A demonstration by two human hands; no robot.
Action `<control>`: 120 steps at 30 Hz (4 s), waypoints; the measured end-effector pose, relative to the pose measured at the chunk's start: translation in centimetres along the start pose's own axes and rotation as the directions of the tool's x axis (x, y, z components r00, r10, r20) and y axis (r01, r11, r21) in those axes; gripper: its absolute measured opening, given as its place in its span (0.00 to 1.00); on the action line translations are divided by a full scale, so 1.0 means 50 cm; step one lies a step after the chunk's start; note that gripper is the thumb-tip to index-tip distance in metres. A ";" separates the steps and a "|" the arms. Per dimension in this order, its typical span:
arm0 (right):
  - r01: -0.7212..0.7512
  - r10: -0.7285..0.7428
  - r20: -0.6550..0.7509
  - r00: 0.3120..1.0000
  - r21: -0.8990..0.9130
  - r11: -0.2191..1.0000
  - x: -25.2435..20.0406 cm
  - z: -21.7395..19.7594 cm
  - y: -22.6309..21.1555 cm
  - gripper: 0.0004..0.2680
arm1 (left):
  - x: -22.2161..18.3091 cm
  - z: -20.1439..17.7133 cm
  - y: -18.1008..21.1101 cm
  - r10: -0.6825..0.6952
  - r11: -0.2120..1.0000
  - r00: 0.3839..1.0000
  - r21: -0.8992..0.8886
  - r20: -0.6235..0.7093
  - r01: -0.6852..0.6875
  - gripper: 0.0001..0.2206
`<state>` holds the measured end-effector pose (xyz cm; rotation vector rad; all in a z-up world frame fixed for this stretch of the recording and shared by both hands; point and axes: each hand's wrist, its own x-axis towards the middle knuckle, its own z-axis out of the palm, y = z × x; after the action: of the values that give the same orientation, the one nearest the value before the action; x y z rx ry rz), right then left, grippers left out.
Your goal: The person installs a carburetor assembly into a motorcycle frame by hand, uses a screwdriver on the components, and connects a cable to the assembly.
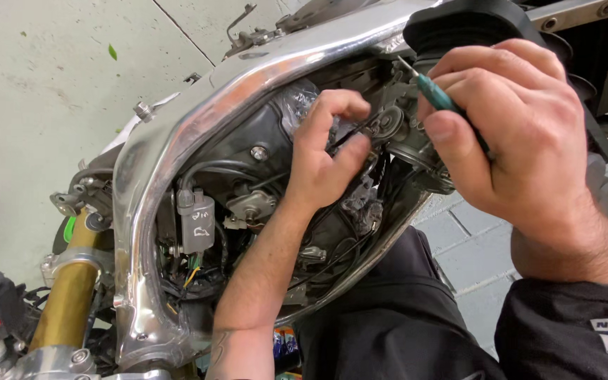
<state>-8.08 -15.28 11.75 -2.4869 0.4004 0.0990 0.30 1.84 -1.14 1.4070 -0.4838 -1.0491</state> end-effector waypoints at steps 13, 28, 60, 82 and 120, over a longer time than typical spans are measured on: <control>0.026 -0.026 -0.023 0.999 0.018 0.999 -0.011 -0.001 0.004 0.11 | -0.034 0.049 -0.065 0.448 0.877 0.882 0.263 -0.147 -0.402 0.06; -0.033 0.035 -0.069 0.997 0.021 0.999 -0.040 0.001 -0.008 0.15 | -0.042 0.067 -0.065 0.444 0.873 0.868 0.327 -0.221 -0.363 0.07; 0.415 -0.160 0.445 0.881 -0.565 0.714 -0.076 -0.080 -0.005 0.08 | -0.035 0.079 -0.039 0.442 0.891 0.875 0.203 -0.195 -0.405 0.07; 0.567 0.052 0.602 0.796 -0.774 0.283 -0.066 -0.048 0.004 0.16 | -0.035 0.092 -0.052 0.409 0.905 0.886 0.225 -0.218 -0.362 0.08; 0.317 -0.174 0.269 0.947 -0.865 0.390 -0.150 0.002 -0.031 0.06 | -0.037 0.089 -0.029 0.426 0.903 0.865 0.191 -0.266 -0.386 0.04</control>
<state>-14.74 -12.09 13.78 -3.5696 -0.1980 0.4799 -4.70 1.08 -1.19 1.4673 -0.6004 -0.4547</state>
